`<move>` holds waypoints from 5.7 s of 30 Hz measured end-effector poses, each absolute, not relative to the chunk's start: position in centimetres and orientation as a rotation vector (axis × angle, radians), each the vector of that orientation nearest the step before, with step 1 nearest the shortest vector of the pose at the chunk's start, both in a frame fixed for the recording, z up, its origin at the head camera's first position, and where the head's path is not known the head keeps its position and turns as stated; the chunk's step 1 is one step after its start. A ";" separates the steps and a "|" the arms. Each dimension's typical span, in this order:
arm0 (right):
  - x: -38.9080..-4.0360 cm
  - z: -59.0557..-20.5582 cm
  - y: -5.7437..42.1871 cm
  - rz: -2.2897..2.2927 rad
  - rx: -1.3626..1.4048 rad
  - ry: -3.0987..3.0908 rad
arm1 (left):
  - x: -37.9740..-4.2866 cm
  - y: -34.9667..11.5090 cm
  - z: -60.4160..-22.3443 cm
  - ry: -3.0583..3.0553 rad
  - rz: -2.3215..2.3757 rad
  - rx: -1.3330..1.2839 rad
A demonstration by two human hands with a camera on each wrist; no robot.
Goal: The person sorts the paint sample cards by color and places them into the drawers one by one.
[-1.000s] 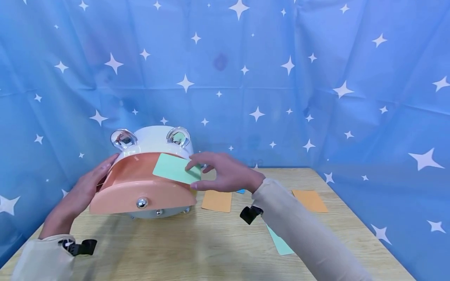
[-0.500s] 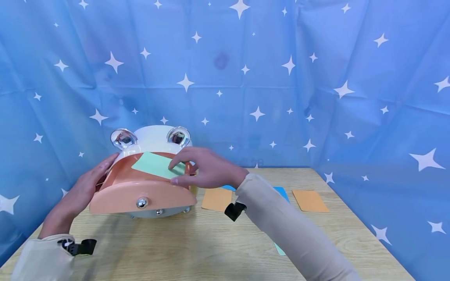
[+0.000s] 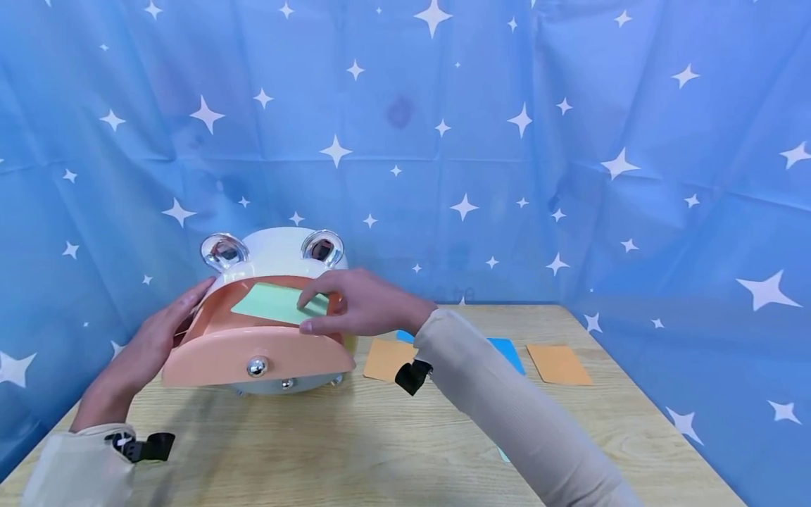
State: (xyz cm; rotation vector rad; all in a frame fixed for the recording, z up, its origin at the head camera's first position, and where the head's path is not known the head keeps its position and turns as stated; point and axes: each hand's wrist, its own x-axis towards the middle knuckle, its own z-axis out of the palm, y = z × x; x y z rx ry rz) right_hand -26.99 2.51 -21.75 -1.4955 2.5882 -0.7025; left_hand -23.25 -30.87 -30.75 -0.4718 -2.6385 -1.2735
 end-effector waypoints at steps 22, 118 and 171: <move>-26.9 -22.3 3.1 -0.840 -1.424 2.585 | -23.4 -30.9 -30.6 -2.655 -1.280 -0.471; -23.5 -27.3 24.0 -0.309 -1.059 2.927 | -23.4 -31.6 -31.5 -2.521 -1.513 -0.708; -26.5 -20.7 4.8 -0.359 -1.450 2.682 | -23.3 -31.6 -31.8 -2.530 -1.476 -0.684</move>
